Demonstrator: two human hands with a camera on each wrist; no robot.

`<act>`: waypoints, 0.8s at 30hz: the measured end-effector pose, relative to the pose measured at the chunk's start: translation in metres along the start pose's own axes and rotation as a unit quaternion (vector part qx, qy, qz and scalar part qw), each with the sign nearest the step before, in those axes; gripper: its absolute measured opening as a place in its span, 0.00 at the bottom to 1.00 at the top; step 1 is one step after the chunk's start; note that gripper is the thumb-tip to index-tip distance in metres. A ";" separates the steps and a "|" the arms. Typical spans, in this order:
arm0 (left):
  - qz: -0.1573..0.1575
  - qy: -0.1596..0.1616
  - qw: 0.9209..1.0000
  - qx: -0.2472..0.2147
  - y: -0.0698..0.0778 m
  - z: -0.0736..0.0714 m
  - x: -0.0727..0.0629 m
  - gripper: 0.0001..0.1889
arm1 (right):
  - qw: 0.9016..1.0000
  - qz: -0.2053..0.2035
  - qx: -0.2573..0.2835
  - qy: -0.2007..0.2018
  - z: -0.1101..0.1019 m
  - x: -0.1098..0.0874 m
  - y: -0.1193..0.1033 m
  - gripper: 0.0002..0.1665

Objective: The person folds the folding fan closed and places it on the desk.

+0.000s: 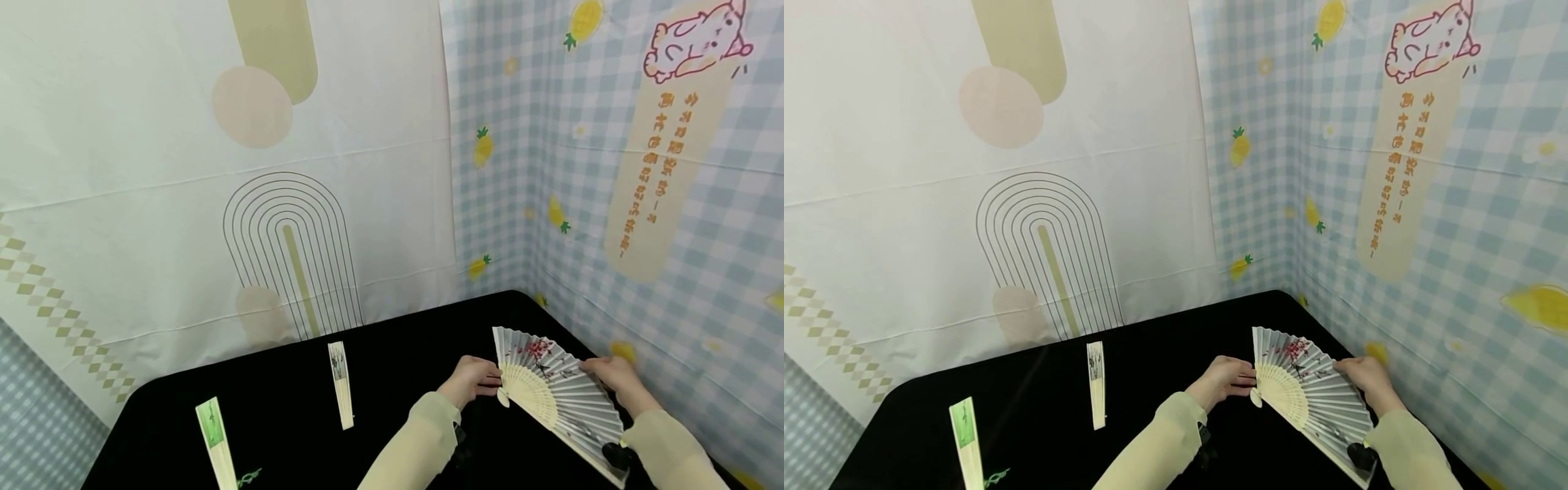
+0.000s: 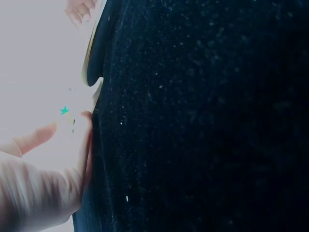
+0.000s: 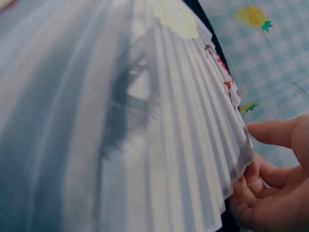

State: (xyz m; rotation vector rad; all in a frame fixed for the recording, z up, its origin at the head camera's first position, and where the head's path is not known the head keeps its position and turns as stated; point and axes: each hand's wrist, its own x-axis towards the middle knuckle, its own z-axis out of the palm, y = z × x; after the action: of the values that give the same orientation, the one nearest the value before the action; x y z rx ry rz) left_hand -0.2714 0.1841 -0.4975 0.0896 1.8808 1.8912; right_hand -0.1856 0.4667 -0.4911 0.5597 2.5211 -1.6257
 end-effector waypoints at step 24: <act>0.009 0.003 1.000 0.023 0.000 0.002 -0.002 0.10 | 0.987 -0.002 0.154 -0.039 -0.004 0.006 -0.019 0.35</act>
State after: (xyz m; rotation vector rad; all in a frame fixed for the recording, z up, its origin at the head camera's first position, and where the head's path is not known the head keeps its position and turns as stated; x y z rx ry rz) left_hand -0.2691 0.1856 -0.4966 0.1161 1.9348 1.8633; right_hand -0.1975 0.4645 -0.4747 0.5035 2.2313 -2.0127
